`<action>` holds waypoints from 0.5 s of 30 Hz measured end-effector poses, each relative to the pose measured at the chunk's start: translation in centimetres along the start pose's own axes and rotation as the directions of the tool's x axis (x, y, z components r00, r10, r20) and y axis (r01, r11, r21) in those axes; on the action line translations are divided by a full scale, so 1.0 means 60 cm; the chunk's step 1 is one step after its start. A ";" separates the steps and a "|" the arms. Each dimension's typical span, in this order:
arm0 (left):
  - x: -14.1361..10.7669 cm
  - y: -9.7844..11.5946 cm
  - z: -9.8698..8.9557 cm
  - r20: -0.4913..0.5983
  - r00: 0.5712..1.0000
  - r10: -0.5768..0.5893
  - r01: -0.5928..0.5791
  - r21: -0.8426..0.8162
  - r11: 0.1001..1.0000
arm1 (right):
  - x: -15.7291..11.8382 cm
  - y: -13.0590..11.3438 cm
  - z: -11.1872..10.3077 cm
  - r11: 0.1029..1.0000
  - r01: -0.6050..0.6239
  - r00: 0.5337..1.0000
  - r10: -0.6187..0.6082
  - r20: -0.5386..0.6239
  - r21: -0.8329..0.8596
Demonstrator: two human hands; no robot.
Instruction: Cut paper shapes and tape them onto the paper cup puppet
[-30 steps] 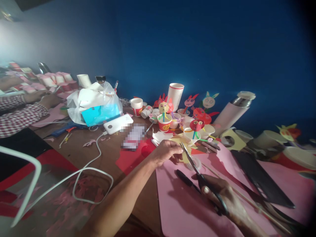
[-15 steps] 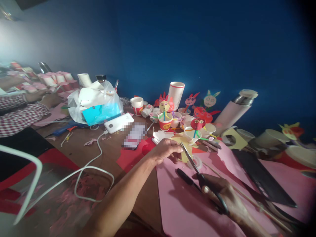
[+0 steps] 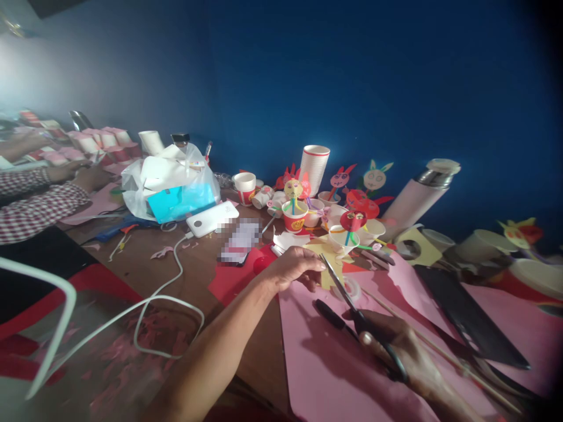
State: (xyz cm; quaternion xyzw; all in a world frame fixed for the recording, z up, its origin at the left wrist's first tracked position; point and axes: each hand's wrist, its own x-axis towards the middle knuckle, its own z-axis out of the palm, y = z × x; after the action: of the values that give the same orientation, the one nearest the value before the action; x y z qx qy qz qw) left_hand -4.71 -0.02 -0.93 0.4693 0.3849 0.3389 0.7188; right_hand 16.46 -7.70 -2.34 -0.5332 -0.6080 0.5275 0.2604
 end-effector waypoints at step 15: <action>0.001 -0.002 -0.007 0.042 0.999 -0.012 0.013 -0.008 1.000 | 0.002 0.021 -0.011 0.999 0.008 1.000 -0.006 0.029 -0.051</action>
State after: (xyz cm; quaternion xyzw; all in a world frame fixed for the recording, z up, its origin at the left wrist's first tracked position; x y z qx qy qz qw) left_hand -5.01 0.15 -1.18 0.4709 0.3711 0.3261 0.7308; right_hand 17.46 -7.49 -3.35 -0.5300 -0.6268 0.5185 0.2398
